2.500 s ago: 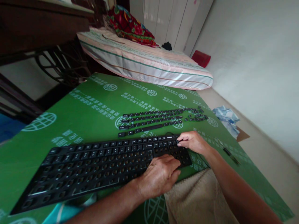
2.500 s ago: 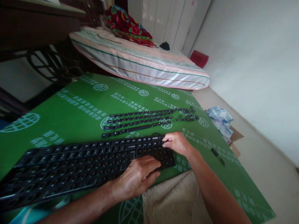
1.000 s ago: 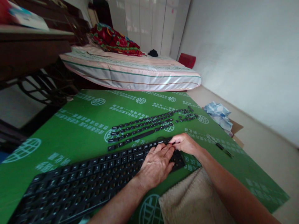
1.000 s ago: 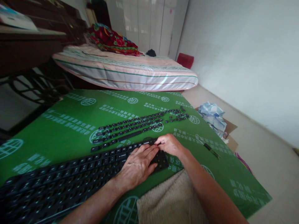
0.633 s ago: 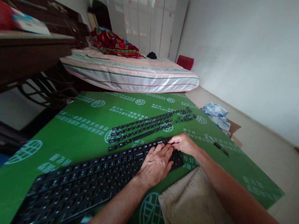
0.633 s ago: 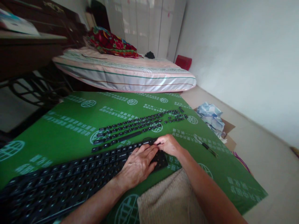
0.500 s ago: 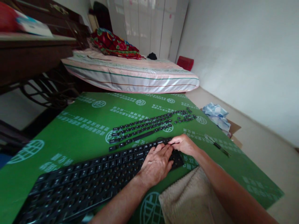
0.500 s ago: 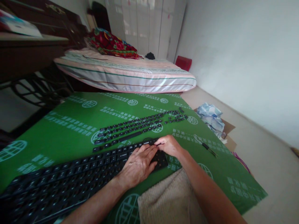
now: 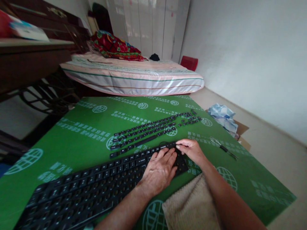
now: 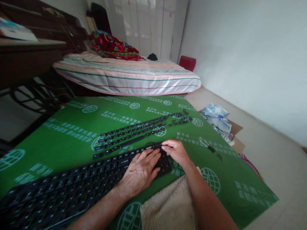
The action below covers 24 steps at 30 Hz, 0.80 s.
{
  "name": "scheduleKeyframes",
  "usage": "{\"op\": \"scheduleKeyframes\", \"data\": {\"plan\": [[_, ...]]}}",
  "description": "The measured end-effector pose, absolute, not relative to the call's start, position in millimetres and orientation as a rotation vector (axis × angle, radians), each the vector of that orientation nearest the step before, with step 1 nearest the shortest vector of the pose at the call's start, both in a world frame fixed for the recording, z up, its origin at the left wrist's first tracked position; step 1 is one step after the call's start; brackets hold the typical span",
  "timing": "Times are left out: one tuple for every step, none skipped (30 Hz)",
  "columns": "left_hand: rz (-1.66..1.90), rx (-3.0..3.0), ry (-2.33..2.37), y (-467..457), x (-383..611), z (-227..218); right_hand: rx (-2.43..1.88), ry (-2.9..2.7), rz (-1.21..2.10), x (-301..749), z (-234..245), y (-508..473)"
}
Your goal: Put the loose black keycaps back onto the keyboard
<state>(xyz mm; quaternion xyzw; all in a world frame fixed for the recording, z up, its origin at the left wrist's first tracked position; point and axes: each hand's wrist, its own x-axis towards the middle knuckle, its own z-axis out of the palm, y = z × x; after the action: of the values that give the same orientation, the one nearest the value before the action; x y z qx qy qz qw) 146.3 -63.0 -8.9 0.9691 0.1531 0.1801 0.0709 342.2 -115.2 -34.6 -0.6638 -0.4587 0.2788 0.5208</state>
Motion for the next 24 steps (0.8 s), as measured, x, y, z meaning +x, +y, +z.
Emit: {"op": "scheduleKeyframes", "data": {"plan": [[0.539,2.917,0.462,-62.8,146.3,-8.7,-1.586,-1.092,0.662,342.1,-34.2,-115.4],[0.533,2.919,0.463,-62.5,146.6,-8.4,-1.581,-1.088,0.657,342.0,-33.7,-115.6],[0.526,2.920,0.463,-62.2,147.0,-8.1,-1.577,-1.086,0.652,341.8,-33.2,-115.8],[0.517,2.921,0.458,-61.9,147.6,-7.7,-1.573,-1.087,0.646,341.5,-32.9,-116.1],[0.509,2.924,0.451,-61.6,148.2,-7.5,-1.569,-1.088,0.642,341.0,-32.7,-116.5],[0.504,2.927,0.447,-61.4,148.7,-7.3,-1.566,-1.091,0.635,340.4,-32.7,-116.9],[0.506,2.931,0.444,-61.2,149.0,-7.1,-1.564,-1.097,0.623,339.8,-32.7,-117.4],[0.515,2.937,0.439,-61.3,149.1,-7.0,-1.564,-1.101,0.601,339.0,-32.8,-117.9],[0.537,2.944,0.431,-61.5,148.8,-6.9,-1.565,-1.103,0.571,338.3,-32.8,-118.6],[0.568,2.951,0.415,-61.9,148.1,-6.6,-1.568,-1.101,0.533,337.7,-32.7,-119.3],[0.609,2.957,0.385,-62.5,147.1,-6.2,-1.570,-1.096,0.490,337.1,-32.3,-120.2],[0.653,2.961,0.337,-63.2,145.9,-5.7,-1.569,-1.089,0.446,336.6,-31.5,-121.1],[0.695,2.963,0.274,-64.1,144.6,-5.1,-1.565,-1.085,0.406,336.2,-30.5,-122.2],[0.728,2.963,0.205,-65.0,143.3,-4.4,-1.556,-1.089,0.368,335.9,-29.1,-123.3],[0.749,2.962,0.141,-65.8,142.3,-3.7,-1.543,-1.108,0.333,335.5,-27.4,-124.4],[0.759,2.961,0.086,-66.6,141.4,-3.1,-1.527,-1.141,0.304,335.1,-25.6,-125.6],[0.759,2.962,0.043,-67.2,140.8,-2.6,-1.506,-1.186,0.282,334.5,-23.6,-126.7],[0.755,2.965,0.015,-67.6,140.5,-2.1,-1.484,-1.238,0.270,333.7,-21.7,-127.7],[0.748,2.968,0.000,-67.9,140.3,-1.8,-1.460,-1.290,0.268,332.8,-20.0,-128.5],[0.739,2.972,-0.006,-68.0,140.3,-1.6,-1.437,-1.339,0.276,331.7,-18.7,-129.2],[0.728,2.976,-0.009,-68.0,140.4,-1.4,-1.419,-1.381,0.291,330.5,-17.9,-129.6],[0.711,2.979,-0.006,-67.9,140.5,-1.3,-1.409,-1.416,0.310,329.3,-17.5,-129.9],[0.692,2.980,0.001,-67.8,140.6,-1.2,-1.408,-1.447,0.328,328.2,-17.7,-129.9],[0.672,2.980,0.009,-67.8,140.8,-1.2,-1.413,-1.474,0.344,327.2,-18.3,-129.9]]}}
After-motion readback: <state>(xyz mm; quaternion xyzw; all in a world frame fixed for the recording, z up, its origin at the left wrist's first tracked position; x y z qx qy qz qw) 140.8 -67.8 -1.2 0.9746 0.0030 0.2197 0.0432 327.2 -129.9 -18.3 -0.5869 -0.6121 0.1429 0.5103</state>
